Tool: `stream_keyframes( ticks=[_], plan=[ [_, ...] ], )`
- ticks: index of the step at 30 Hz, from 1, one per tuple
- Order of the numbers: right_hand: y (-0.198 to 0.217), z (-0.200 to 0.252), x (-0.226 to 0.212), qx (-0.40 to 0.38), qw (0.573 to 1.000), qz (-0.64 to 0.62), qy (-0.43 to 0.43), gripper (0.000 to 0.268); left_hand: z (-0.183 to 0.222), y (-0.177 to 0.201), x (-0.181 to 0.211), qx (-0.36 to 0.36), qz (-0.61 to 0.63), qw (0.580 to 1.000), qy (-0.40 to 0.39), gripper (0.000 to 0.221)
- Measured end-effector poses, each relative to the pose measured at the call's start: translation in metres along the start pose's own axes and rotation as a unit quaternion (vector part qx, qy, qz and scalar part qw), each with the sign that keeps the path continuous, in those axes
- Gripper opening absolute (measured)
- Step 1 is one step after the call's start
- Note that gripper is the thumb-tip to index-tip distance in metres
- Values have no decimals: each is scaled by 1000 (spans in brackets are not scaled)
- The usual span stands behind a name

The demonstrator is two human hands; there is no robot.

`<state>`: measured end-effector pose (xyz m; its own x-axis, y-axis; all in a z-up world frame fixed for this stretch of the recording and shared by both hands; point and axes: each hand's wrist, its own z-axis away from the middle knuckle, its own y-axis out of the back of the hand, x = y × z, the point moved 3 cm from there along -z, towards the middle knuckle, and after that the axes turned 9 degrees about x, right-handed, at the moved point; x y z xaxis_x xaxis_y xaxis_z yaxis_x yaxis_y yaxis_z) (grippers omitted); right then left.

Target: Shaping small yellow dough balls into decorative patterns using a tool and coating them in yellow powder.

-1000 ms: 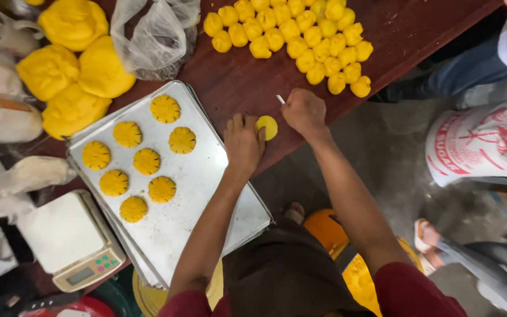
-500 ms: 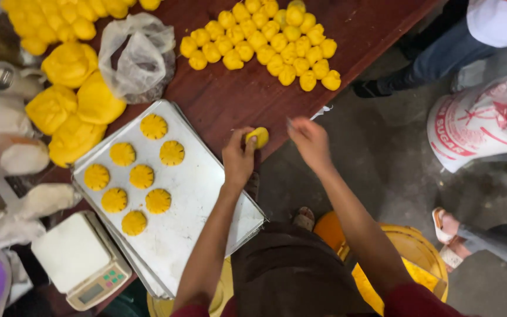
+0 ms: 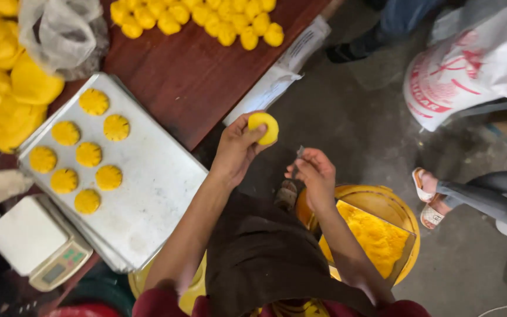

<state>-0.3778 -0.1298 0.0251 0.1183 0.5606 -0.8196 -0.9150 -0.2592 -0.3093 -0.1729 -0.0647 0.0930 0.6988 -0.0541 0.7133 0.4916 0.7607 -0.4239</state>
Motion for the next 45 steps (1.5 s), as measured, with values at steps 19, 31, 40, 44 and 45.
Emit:
stream_keyframes(
  ticks=[19, 31, 40, 44, 45],
  plan=[
    [-92, 107, -126, 189, 678, 480, 523, 19, 2, -50, 17, -363, -26, 930, 61, 46],
    [5, 159, -122, 259, 670, 426, 550, 18, 54, -96, 11, -393, -69, 908, 128, 50],
    [59, 195, -136, 208, 704, 356, 577, 18, 103, -135, -41, -421, -282, 862, 32, 55],
    [64, 197, -136, 208, 695, 371, 579, 17, 105, -144, -48, -457, -301, 836, 32, 57],
    [66, 197, -135, 223, 688, 386, 572, 17, 104, -146, -45, -473, -284, 833, 37, 57]
  ],
)
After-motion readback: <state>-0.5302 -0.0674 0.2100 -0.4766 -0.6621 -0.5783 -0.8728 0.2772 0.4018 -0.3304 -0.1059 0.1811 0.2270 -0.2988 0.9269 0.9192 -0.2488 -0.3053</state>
